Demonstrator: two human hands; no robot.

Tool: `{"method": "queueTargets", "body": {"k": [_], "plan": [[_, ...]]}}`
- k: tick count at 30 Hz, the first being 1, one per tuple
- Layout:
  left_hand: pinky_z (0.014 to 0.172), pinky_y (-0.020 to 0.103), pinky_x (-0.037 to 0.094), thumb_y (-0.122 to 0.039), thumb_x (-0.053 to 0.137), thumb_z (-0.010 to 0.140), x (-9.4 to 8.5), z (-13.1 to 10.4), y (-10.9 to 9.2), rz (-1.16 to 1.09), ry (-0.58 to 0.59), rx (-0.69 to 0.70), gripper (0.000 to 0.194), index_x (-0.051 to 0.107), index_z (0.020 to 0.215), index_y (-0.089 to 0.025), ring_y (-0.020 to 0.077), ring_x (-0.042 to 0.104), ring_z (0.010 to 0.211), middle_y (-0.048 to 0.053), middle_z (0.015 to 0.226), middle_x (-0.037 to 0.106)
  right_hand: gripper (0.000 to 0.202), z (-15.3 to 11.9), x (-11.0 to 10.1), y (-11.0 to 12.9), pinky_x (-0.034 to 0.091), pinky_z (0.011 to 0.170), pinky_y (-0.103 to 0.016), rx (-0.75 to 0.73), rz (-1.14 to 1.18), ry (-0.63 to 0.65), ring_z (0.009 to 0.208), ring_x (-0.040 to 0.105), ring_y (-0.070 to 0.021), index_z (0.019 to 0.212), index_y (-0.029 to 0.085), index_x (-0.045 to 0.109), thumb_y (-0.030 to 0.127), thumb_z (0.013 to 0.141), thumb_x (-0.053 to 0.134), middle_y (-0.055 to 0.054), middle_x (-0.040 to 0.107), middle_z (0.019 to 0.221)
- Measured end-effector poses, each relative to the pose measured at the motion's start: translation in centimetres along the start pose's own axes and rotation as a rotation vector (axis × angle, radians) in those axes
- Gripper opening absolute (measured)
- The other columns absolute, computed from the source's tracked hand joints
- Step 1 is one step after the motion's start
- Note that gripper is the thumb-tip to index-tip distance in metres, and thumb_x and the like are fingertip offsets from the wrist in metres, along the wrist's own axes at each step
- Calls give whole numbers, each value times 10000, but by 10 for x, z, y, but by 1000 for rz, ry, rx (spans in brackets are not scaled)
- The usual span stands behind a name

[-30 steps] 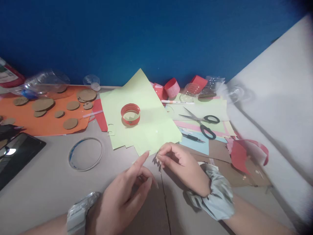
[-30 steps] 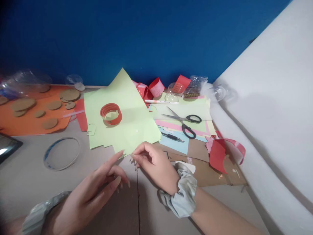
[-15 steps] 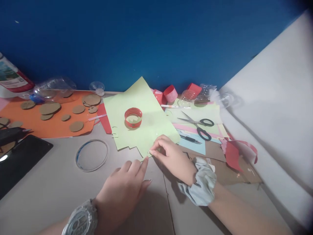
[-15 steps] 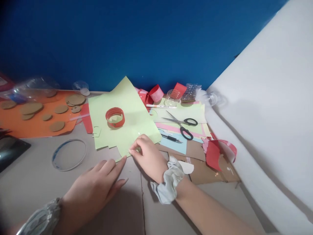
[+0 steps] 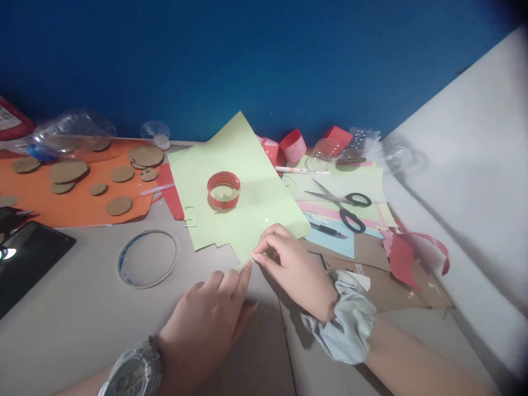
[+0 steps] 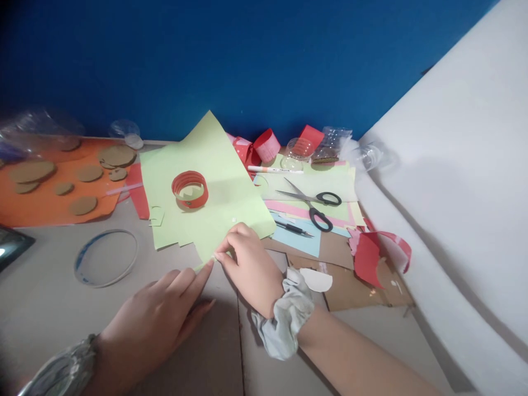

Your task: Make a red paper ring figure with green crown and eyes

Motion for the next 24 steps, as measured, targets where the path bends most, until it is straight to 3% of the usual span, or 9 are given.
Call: {"method": "queueTargets", "body": {"k": [15,21,24], "plan": [[605,389,623,-245,499,950,1,-2,0,36,-95,35,500,475,1443,-160,252,687,809,61,923,682,182,1,0,2,445,804,-336,28,-48,16,919,572,-193,765,199,551,93,899,614,-20,566,969],[604,387,622,-249,508,946,1,-2,0,28,-110,41,500,484,1434,-143,255,688,810,66,924,684,158,-2,0,2,459,777,-337,5,-38,-52,872,571,-196,1010,223,555,124,900,610,-33,612,1017],[592,395,623,-251,506,946,1,-2,0,26,-109,42,490,496,1423,-141,258,687,795,63,913,681,176,-1,1,2,460,767,-332,-4,-65,-62,830,565,-190,986,232,550,140,875,651,-23,614,999]]}}
Point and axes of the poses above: each hand's wrist, its own z-axis towards the middle knuckle, its own x-axis out of the palm, y = z × x, the point moved 4 cm from there along z, towards the middle knuckle
